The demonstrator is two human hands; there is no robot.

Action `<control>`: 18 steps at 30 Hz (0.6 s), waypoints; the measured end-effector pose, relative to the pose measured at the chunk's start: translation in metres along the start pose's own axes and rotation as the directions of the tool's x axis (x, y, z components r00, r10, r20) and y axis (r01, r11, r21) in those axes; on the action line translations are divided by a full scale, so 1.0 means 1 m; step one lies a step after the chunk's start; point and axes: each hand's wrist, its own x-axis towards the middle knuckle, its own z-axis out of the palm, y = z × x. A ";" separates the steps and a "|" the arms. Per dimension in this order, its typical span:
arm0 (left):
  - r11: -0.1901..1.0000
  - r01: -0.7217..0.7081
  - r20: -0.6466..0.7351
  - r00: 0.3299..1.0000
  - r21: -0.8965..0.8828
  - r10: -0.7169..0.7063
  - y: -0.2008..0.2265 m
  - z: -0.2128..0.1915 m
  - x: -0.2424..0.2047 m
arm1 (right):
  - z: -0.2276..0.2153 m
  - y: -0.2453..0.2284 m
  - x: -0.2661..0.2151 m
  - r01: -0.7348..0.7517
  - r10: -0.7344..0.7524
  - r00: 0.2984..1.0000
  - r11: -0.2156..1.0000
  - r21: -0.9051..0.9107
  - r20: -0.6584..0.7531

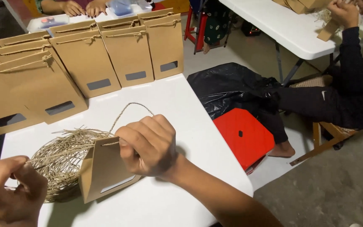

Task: Assembling paper gift bags by threading twine through pre-punched holes and tying knots to form handles.

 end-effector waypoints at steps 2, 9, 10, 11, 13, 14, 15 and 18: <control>0.998 -0.021 0.008 1.000 0.062 0.020 0.001 0.001 0.005 | 0.003 0.002 -0.001 -0.003 0.003 1.000 1.000 0.008 -0.014; 0.999 0.006 -0.087 0.996 -0.050 -0.011 0.002 0.020 0.005 | 0.002 0.000 -0.001 -0.028 0.028 1.000 0.999 0.026 0.009; 0.994 0.074 -0.077 0.994 -0.076 -0.080 0.003 0.023 0.001 | 0.002 0.000 -0.001 -0.023 0.023 1.000 1.000 0.018 0.008; 0.985 0.141 -0.066 0.987 -0.102 -0.148 0.004 0.027 -0.003 | 0.001 0.001 -0.001 -0.017 0.017 1.000 1.000 0.010 0.007; 0.983 0.126 -0.034 0.991 -0.134 -0.132 0.001 0.027 -0.002 | 0.001 0.002 -0.001 -0.012 0.012 1.000 1.000 -0.001 0.000; 0.981 0.114 -0.004 0.993 -0.159 -0.116 -0.001 0.025 -0.002 | 0.002 0.003 -0.001 -0.003 0.003 1.000 1.000 -0.003 -0.008; 0.980 0.115 0.000 0.993 -0.162 -0.116 -0.001 0.024 -0.003 | 0.001 0.003 -0.003 -0.008 0.008 1.000 1.000 -0.006 -0.007; 0.977 0.097 0.005 0.995 -0.189 -0.097 -0.004 0.024 -0.002 | 0.000 0.008 0.000 0.021 -0.022 1.000 1.000 -0.022 -0.020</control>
